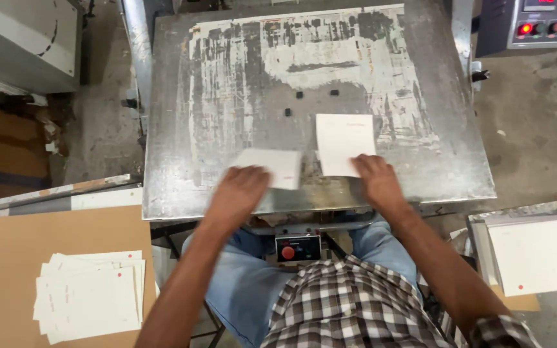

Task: Operating a printing or paper processing machine to stack and align paper sheets.

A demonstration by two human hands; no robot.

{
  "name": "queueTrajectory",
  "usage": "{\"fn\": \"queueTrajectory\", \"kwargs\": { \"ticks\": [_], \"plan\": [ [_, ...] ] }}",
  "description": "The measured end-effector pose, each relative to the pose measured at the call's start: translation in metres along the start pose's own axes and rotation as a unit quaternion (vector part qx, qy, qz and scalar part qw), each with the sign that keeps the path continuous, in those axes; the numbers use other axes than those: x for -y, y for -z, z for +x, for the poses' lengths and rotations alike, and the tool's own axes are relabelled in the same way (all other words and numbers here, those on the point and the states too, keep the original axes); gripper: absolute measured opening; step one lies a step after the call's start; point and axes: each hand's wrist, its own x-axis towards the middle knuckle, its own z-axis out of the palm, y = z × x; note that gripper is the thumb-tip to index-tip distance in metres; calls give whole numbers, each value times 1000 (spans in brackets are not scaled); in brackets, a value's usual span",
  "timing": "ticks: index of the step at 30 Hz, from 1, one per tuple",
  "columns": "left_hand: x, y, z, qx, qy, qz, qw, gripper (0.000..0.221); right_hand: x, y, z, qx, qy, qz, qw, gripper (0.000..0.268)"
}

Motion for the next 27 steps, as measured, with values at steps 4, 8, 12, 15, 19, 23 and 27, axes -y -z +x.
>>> {"fn": "queueTrajectory", "kwargs": {
  "ticks": [4, 8, 12, 15, 19, 23, 27],
  "plan": [
    [44, 76, -109, -30, 129, 34, 991, 45, 14, -26, 23, 79, 35, -12, 996, 63],
    [48, 113, -231, -20, 366, 301, 880, 29, 10, -50, 42, 83, 56, -66, 993, 59],
    [34, 66, -347, 68, 587, 325, 739, 9, 7, -58, 58, 93, 76, -93, 988, 61],
    [31, -39, -452, 16, 634, 221, 740, 14, 9, -50, 66, 118, 58, -59, 990, 62],
    [3, -74, -442, 28, 663, 133, 736, 24, 7, -54, 68, 119, 62, -61, 989, 59],
    [-1, -101, -462, 0, 653, 118, 748, 47, 9, -53, 67, 139, 51, -71, 986, 59],
    [-3, -104, -468, -31, 653, 106, 749, 63, 18, -39, 70, 160, 54, -69, 983, 67]
  ]
}}
